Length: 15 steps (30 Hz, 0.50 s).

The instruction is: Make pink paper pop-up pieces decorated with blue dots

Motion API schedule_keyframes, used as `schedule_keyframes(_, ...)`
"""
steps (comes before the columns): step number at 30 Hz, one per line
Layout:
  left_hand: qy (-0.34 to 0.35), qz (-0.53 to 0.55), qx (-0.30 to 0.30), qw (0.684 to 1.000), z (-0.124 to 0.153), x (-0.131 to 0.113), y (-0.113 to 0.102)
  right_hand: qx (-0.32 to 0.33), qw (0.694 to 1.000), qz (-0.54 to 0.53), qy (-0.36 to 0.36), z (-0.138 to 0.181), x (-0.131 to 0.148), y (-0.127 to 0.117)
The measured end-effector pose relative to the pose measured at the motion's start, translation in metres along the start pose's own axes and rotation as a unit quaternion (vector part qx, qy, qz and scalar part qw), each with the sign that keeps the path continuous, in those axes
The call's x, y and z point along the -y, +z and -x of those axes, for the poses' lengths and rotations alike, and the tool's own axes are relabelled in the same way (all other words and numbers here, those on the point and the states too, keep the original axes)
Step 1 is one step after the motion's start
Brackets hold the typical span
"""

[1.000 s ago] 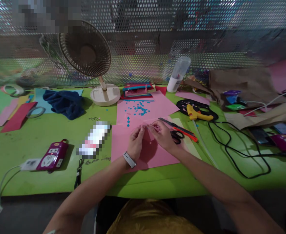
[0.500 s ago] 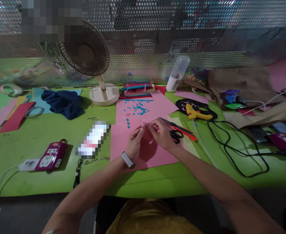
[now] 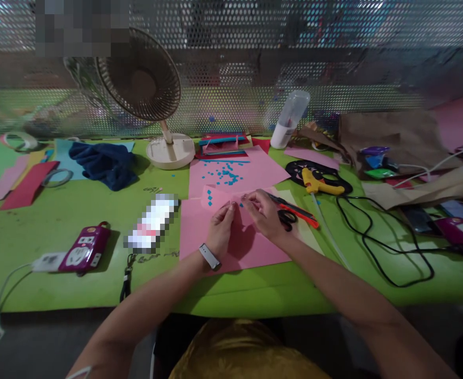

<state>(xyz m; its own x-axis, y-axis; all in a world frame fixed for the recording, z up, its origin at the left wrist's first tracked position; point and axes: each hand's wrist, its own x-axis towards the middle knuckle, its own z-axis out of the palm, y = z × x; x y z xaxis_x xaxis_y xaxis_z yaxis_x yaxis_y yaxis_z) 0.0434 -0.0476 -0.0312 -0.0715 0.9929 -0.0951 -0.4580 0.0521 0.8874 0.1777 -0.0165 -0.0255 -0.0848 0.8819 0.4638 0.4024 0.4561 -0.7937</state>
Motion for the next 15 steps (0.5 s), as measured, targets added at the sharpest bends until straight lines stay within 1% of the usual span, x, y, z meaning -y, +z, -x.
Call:
schedule_keyframes(5,-0.002,-0.003,0.017,1.000,0.0004,0.0002,-0.0019,-0.006,0.999,0.036,-0.013,0.0015,-0.0046,0.0023)
schedule_keyframes(9,-0.009,-0.001,0.022,1.000,0.0004,0.0007,-0.0031,-0.011,1.000,0.028,-0.002,0.0008,-0.0052,0.0030)
schedule_keyframes(15,-0.012,0.011,0.018,1.000,0.0002,-0.0001,-0.0026,0.015,1.000,0.003,-0.026,0.0009,-0.0016,0.0037)
